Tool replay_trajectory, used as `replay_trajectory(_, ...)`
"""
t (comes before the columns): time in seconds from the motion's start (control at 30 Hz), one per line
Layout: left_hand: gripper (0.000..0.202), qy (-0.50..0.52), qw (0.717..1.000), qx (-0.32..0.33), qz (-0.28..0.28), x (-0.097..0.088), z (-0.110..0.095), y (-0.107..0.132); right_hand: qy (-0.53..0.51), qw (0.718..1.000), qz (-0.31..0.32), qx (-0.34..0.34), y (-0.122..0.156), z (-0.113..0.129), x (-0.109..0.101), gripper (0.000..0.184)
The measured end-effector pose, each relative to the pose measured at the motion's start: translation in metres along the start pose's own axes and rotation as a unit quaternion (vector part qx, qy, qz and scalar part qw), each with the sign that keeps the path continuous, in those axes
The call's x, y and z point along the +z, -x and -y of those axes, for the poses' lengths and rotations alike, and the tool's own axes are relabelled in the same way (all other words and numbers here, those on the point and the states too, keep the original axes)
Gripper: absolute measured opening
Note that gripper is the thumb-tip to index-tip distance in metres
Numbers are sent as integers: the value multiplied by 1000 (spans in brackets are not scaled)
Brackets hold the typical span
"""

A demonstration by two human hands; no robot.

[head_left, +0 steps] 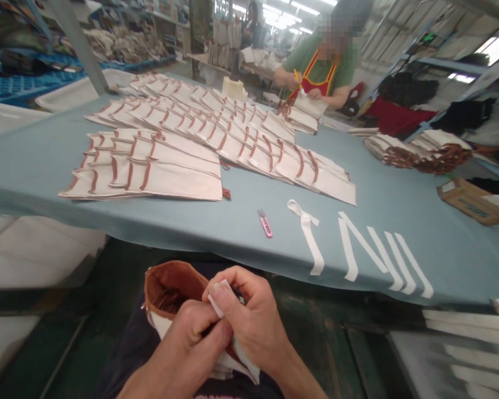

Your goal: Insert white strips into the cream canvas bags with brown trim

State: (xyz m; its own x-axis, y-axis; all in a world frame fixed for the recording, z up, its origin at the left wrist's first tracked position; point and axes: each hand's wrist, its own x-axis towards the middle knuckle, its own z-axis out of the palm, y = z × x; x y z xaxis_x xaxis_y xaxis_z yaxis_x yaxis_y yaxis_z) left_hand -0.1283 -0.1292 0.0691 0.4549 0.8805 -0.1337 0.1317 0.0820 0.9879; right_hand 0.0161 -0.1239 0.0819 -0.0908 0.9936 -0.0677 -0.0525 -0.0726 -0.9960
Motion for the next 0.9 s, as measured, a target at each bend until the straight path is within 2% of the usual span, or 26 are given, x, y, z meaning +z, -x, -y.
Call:
replay_trajectory(0.17,60,-9,1000,-20,6,-1,-2,-2,-69,997,10,31,-14,-3,-6,37)
replay_trajectory(0.23,60,-2,999,-46,-4,-1,-3,0,-87,996,-21,15,-23,-6,-13,42)
replay_trajectory(0.3,59,11,996,-85,-38,-3,-3,3,-98,994,-44,-14,-29,-11,-21,48)
replay_trajectory(0.37,58,28,989,-120,-80,-6,-5,5,-92,995,-8,-28,-31,-17,-31,55)
replay_trajectory(0.43,57,39,984,-134,-114,-11,-8,7,-47,997,67,-18,-27,-24,-39,57)
replay_trajectory(0.53,52,57,973,-140,-173,-20,-11,6,51,989,136,38,-15,-35,-46,42)
replay_trajectory(0.67,46,84,957,-162,-224,-35,-12,4,8,981,146,124,-5,-41,-50,52)
replay_trajectory(0.8,49,81,944,-182,-264,-54,-8,5,-27,976,162,143,-2,-35,-57,66)
replay_trajectory(0.9,47,112,929,-207,-286,-67,0,6,-42,973,162,158,2,-33,-63,67)
